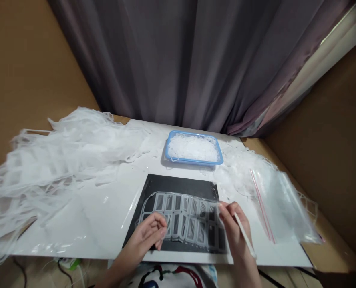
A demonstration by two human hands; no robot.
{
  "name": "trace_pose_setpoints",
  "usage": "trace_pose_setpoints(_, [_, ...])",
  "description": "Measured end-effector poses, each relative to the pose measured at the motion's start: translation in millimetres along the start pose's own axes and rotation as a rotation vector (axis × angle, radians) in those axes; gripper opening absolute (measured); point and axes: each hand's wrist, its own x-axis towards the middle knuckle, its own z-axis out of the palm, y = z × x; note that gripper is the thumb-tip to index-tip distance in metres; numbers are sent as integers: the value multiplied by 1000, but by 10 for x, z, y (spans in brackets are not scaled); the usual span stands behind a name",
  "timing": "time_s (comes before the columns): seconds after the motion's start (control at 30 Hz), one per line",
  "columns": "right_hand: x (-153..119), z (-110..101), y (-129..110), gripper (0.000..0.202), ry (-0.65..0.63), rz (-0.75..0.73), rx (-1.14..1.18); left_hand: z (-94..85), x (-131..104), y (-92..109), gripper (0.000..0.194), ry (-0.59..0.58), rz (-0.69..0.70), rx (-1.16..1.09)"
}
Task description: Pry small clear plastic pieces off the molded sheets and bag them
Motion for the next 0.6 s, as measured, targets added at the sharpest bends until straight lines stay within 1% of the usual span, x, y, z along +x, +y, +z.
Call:
trace_pose_setpoints(0.07, [37,-98,-28,42,102,-67,-95,-60,-23,68,35,53,16,77])
trace_pose_setpoints(0.1, [51,-138,-30,41,125,-94,-133,-87,-24,115,35,88,29,123])
trace_pose_setpoints(0.17, [66,-188,-8,38,94,-108,-188,-124,13,239,33,152,67,219])
trace_pose_setpoints(0.23, [66,-198,37,33,19,-85,-241,-132,131,405,30,191,138,323])
trace_pose_setpoints(0.27, [61,-191,60,31,-11,-74,-266,-128,228,503,28,203,197,374])
trace_pose_setpoints(0.33, [48,-167,93,30,-36,-66,-305,-116,500,722,25,244,327,452])
trace_pose_setpoints(0.43, [26,-149,99,31,-23,-75,-313,-141,1032,1055,24,327,539,460])
trace_pose_setpoints(0.47, [17,-157,94,33,-13,-82,-302,-173,1210,1144,24,321,591,522])
trace_pose_setpoints(0.53, [-6,-197,90,35,2,-91,-277,-278,1511,1256,32,304,613,696])
trace_pose_setpoints(0.6, [-38,-262,105,35,17,-101,-278,-422,1697,1267,36,297,566,826])
